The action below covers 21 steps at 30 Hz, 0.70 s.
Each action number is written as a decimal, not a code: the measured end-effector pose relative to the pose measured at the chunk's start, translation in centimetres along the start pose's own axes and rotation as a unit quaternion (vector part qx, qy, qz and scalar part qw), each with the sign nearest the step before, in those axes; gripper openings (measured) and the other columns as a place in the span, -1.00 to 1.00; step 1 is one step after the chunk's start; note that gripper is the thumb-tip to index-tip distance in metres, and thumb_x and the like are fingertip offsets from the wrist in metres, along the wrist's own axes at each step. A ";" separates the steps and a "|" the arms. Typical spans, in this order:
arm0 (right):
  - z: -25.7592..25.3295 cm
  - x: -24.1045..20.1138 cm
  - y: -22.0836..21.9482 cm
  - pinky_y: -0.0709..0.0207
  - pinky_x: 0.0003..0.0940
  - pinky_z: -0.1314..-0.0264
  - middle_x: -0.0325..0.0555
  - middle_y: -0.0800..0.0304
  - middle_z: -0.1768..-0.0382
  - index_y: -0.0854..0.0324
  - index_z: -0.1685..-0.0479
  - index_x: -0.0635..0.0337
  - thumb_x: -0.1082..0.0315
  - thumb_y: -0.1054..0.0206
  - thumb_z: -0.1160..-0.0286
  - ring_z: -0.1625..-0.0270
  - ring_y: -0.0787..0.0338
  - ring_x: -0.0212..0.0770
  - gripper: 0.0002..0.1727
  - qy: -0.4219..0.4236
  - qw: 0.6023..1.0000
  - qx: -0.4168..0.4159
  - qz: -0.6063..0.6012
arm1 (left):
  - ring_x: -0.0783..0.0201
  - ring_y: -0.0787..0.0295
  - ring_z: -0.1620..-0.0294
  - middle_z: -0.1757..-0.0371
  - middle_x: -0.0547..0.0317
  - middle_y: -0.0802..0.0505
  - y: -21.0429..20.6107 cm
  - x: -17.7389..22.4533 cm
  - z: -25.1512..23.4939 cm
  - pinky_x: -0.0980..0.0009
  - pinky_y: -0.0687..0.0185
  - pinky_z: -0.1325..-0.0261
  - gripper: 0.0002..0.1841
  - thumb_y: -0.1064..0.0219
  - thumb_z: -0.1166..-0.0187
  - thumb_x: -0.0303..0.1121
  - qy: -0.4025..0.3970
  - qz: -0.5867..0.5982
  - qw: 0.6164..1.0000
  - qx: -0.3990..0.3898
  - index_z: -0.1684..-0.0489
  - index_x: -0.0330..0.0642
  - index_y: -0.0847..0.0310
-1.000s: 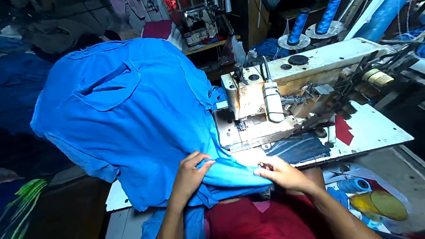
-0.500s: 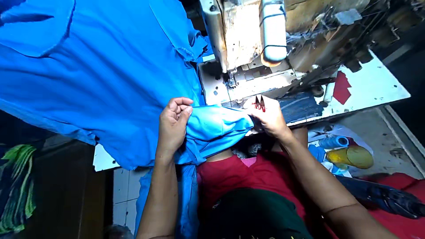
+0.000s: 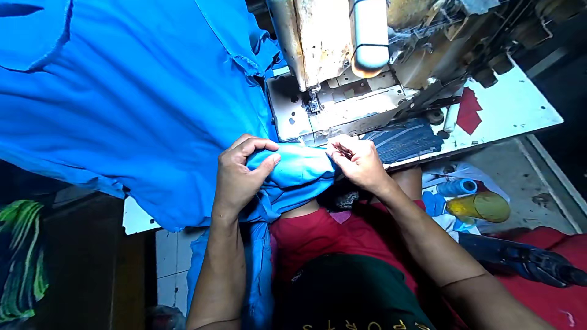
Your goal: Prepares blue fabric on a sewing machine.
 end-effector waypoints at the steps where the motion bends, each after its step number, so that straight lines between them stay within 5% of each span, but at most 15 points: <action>1: 0.0 -0.1 0.1 -0.64 -0.44 0.34 -0.26 -0.77 0.39 -0.77 0.12 0.16 0.40 -0.30 -0.62 0.40 -0.70 -0.44 -0.87 -0.006 1.000 0.003 -0.006 | 0.35 -0.80 -0.09 -0.06 0.29 -0.84 0.0 0.0 0.1 0.39 -0.82 -0.12 -0.77 -0.57 -0.39 -0.44 -0.001 -0.002 1.000 -0.001 0.01 -0.09 -0.84; 7: 0.3 -1.2 0.6 -0.56 -0.52 0.43 -0.19 -0.72 0.30 -0.66 -0.03 0.24 0.56 -0.25 -0.51 0.42 -0.64 -0.41 -0.80 -0.014 0.991 0.030 -0.129 | 0.34 -0.81 -0.11 -0.10 0.25 -0.84 -0.1 -0.1 0.5 0.40 -0.82 -0.12 -0.70 -0.59 -0.35 -0.53 -0.004 0.013 1.000 0.006 -0.04 -0.12 -0.85; 12: 0.7 -1.3 0.2 -0.75 -0.44 0.07 -0.09 -0.87 0.02 -0.83 -0.04 0.28 0.51 -0.55 -0.37 0.12 -0.81 -0.34 -0.74 0.036 0.991 0.030 -0.124 | 0.34 -0.81 -0.09 -0.08 0.26 -0.85 -0.1 0.0 0.7 0.41 -0.82 -0.12 -0.70 -0.62 -0.33 -0.53 -0.011 0.009 1.000 0.014 -0.03 -0.12 -0.86; 21: 1.5 -1.5 -0.2 -0.76 -0.42 0.05 -0.11 -0.88 0.10 -0.85 0.11 0.24 0.53 -0.53 -0.37 0.11 -0.83 -0.34 -0.85 0.022 0.991 0.104 -0.086 | 0.40 -0.78 -0.07 -0.03 0.28 -0.84 -0.4 0.7 1.4 0.47 -0.77 -0.10 -0.79 -0.63 -0.36 -0.45 -0.046 -0.070 0.995 0.045 0.08 -0.09 -0.88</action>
Point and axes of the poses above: each hand's wrist, its own z-axis away from the middle knuckle, its own y-axis out of the back of the hand, x = y × z, the point moved 1 cm from there along -z, towards the middle knuckle
